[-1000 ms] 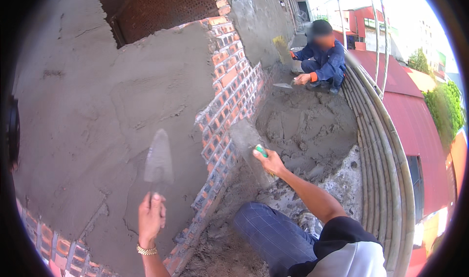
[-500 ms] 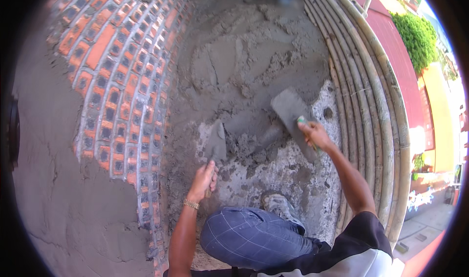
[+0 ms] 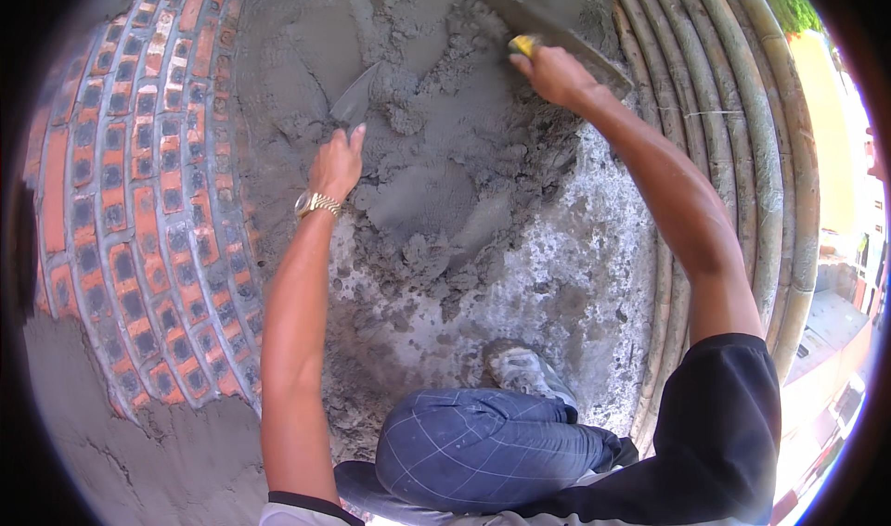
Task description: The person applies mortar to a brick wall using a trowel and a hawk, smoothing the surface with the trowel and collecting more mortar from a pile on the ground.
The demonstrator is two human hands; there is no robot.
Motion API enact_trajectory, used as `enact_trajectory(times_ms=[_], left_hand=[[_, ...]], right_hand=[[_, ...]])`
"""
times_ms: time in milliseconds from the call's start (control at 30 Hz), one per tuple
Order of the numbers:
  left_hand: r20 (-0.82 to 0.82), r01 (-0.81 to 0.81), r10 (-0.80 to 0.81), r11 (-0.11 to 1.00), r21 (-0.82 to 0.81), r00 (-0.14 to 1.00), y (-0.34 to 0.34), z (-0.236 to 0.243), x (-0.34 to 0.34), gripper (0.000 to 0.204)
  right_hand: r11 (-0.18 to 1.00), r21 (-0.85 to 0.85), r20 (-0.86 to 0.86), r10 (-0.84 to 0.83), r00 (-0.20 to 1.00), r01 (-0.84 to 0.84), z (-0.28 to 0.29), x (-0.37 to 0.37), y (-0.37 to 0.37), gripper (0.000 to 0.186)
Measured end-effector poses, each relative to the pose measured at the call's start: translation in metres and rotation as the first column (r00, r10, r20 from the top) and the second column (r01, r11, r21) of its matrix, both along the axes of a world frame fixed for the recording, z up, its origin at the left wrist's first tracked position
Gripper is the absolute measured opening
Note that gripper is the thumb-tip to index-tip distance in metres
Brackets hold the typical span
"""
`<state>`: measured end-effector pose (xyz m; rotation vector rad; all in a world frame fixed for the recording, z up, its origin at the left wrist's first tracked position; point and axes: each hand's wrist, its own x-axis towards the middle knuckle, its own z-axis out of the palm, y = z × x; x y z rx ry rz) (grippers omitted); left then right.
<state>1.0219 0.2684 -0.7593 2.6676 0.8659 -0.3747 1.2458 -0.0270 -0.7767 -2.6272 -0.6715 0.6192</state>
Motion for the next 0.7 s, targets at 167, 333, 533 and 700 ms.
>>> enact_trajectory(times_ms=[167, 333, 533, 700], left_hand=[[0.028, 0.223, -0.222, 0.974, -0.034, 0.975, -0.039, -0.025, -0.009, 0.061], [-0.272, 0.381, -0.428, 0.901, -0.209, 0.862, -0.044, 0.005, -0.095, 0.057], [-0.197, 0.341, -0.369, 0.926, -0.164, 0.908, -0.036, 0.02, -0.153, 0.066], [0.025, 0.043, -0.037, 0.924, -0.38, 0.999, -0.064, -0.027, -0.209, 0.059]], right_hand=[[0.955, 0.012, 0.002, 0.296, 0.955, -0.296, -0.012, -0.089, 0.0, 0.054], [0.924, -0.051, -0.323, 0.344, 0.882, -0.379, 0.006, -0.175, -0.062, 0.043], [0.792, 0.112, 0.171, 0.579, 0.797, -0.6, -0.013, -0.181, -0.187, 0.023], [0.37, -0.167, 0.118, 0.928, 0.354, -0.914, -0.031, -0.171, -0.145, 0.011]])
